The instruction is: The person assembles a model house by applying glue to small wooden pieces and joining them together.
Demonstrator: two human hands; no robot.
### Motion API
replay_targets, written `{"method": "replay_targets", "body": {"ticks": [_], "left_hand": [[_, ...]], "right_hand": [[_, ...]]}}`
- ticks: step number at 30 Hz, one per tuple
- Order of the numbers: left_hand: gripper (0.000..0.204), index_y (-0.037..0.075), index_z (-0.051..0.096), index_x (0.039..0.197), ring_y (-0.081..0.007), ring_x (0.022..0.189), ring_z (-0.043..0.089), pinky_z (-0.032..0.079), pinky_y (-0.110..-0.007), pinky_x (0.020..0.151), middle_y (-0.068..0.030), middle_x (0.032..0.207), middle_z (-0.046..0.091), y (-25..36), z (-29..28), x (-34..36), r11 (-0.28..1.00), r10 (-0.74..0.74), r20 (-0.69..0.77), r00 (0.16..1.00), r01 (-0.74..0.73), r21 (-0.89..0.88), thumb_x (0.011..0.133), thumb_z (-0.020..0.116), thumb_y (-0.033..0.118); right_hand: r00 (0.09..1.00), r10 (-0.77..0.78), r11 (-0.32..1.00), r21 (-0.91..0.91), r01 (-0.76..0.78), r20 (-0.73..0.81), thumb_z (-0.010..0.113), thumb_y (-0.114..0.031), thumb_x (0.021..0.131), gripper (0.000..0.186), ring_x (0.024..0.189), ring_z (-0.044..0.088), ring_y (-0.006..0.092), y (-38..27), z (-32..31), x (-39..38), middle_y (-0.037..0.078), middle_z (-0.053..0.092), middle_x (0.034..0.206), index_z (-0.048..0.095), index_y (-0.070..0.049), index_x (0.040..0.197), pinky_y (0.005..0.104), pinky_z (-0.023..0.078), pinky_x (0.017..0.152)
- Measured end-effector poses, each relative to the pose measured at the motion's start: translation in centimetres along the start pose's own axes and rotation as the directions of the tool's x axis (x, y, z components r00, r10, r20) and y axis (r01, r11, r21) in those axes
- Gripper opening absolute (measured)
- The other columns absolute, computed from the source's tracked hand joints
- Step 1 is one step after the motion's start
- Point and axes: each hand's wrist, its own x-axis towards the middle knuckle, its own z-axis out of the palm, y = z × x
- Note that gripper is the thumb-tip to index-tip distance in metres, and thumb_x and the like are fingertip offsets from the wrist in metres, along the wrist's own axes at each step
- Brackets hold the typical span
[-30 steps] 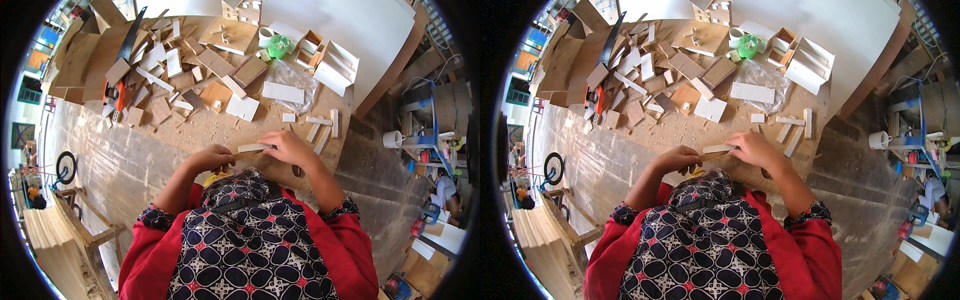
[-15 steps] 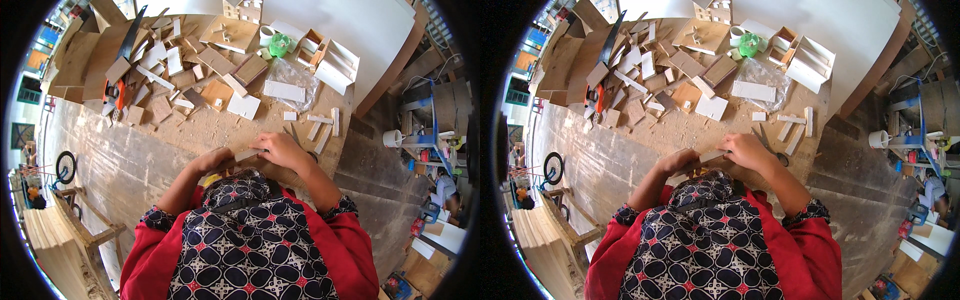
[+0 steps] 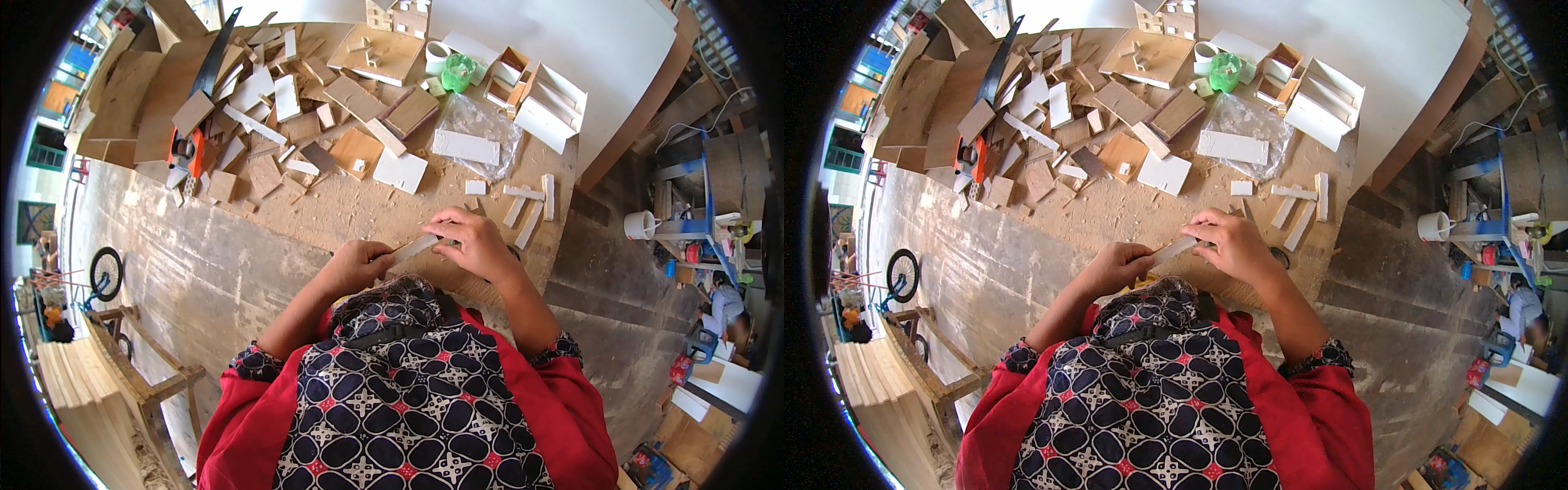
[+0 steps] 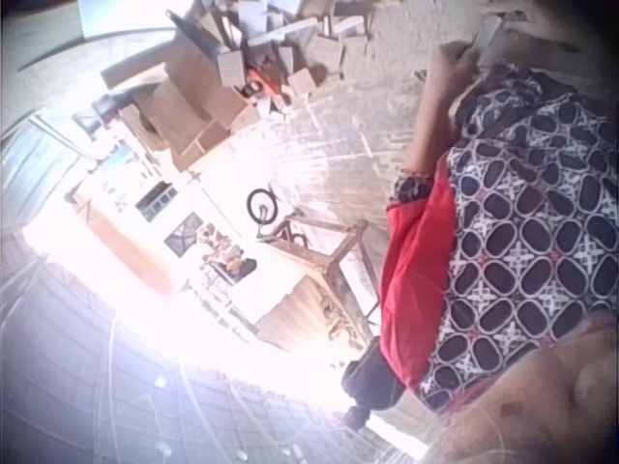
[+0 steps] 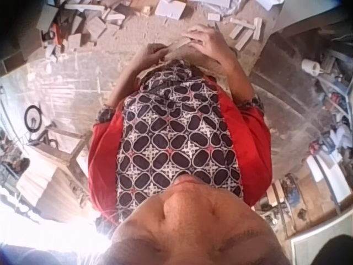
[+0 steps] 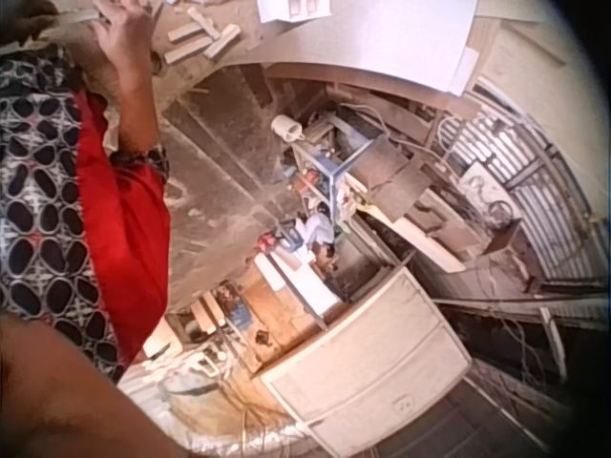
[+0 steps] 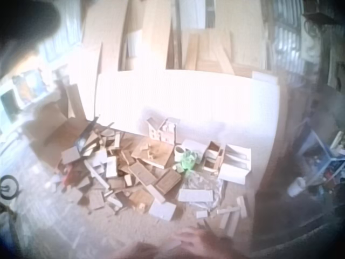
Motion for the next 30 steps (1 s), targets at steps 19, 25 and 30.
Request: {"method": "replay_targets", "body": {"ticks": [19,25,30], "left_hand": [[0.024,0.0,0.064,0.105,-0.0202,0.064,0.062,0.047,-0.035,0.062,-0.0143,0.07,0.062,2.3,0.7,-2.0,0.988,0.157,-0.084,0.984,-0.157,0.015,0.088,0.056,0.015],[0.024,-0.002,0.06,0.112,-0.0104,0.066,0.057,0.047,-0.028,0.062,-0.0029,0.075,0.059,1.9,1.2,-1.4,0.969,0.129,-0.026,0.991,-0.132,-0.209,0.094,0.052,0.013],[0.033,-0.003,0.054,0.122,-0.0071,0.069,0.055,0.046,-0.023,0.064,0.0004,0.084,0.059,0.6,1.3,-0.7,0.894,0.157,0.116,0.981,-0.091,-0.439,0.098,0.052,0.02]], "right_hand": [[0.909,0.017,0.998,-0.051,-0.042,-0.416,0.083,-0.01,0.066,0.036,0.069,0.063,0.0202,-3.3,-0.5,-1.7,0.005,0.063,0.098,0.071,-0.011,0.1,0.0309,0.051,0.06],[0.883,0.037,0.998,-0.033,-0.059,-0.467,0.08,-0.008,0.071,0.027,0.068,0.062,0.0202,-3.2,0.1,-2.4,0.007,0.062,0.085,0.071,-0.006,0.097,0.031,0.05,0.058],[0.869,0.049,0.999,0.011,-0.05,-0.492,0.077,-0.006,0.074,0.026,0.067,0.063,0.021,-3.4,0.7,-2.2,0.008,0.062,0.083,0.071,-0.006,0.099,0.0311,0.05,0.057]]}}
